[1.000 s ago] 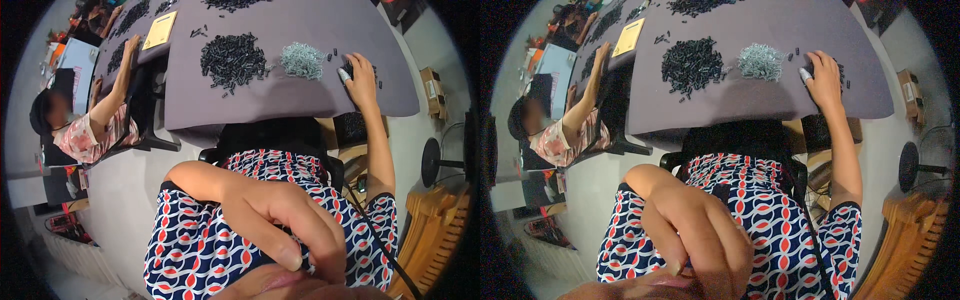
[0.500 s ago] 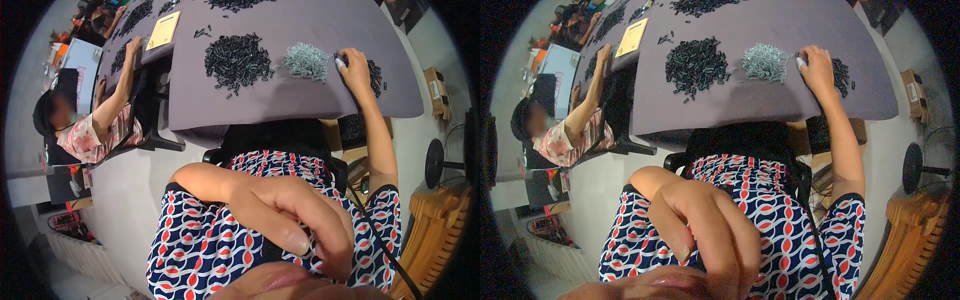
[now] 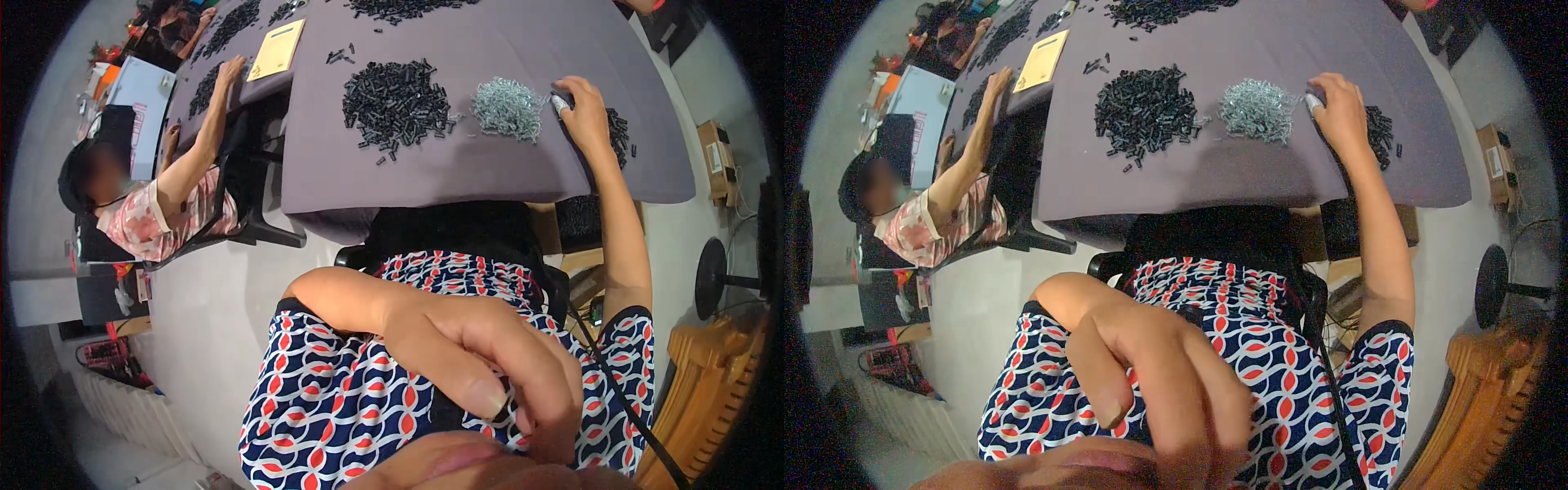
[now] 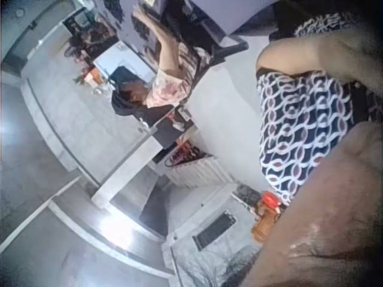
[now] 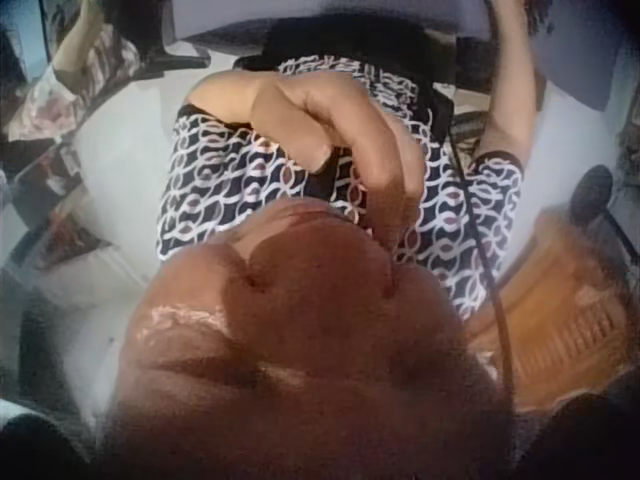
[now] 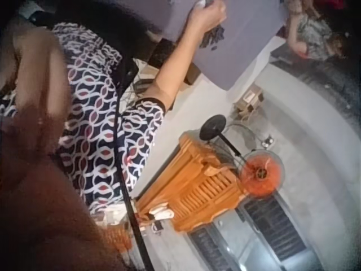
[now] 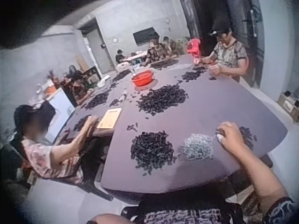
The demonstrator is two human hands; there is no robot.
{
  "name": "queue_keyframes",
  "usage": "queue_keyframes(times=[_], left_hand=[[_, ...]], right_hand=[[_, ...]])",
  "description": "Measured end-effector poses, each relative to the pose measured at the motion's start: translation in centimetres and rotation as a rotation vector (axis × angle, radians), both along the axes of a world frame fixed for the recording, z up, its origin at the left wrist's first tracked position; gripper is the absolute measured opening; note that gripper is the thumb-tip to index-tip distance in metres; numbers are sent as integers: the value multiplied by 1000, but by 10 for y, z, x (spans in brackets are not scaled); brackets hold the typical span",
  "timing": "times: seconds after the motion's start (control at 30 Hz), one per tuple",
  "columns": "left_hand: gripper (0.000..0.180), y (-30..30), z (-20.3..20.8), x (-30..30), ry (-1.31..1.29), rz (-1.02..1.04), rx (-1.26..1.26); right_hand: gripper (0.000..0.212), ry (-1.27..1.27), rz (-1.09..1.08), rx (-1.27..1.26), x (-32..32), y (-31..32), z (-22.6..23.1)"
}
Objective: The person assembles components by repeatedly picking up small plastic pieces and inserting metal pins into them by hand.
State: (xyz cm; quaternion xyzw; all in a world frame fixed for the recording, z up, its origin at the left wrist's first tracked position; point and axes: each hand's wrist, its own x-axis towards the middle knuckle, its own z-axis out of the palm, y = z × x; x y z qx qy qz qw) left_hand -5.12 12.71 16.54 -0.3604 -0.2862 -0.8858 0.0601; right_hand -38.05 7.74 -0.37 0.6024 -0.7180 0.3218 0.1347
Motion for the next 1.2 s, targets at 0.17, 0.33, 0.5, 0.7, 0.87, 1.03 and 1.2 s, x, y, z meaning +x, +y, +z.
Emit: queue_keyframes(times=[0.17, 0.33, 0.5, 0.7, 0.87, 1.03, 1.2], left_hand=[[37, 7, -2, -2, 53, 11, -35], [37, 5, -6, 0, 65, 32, -89], [33, -16, -11, 11, 94, 179, -22], [34, -48, -46, 49, -246, 422, -657], [9, -84, -149, 92, -1226, 1415, -700], [13, -116, -188, 118, -1336, 1741, -850], [16, -150, -182, 100, -1245, 1914, -1236]], right_hand=[[19, 44, -56, 184, -14, -2, -4], [22, 53, -103, 229, -11, -4, 7], [35, 40, 59, 22, 33, 7, 21], [32, -159, 376, 118, 122, 23, 32], [36, -98, 383, 238, 144, 10, 23], [37, -100, 326, 301, 150, 0, 13], [35, -73, 314, 182, 151, 5, -4]])
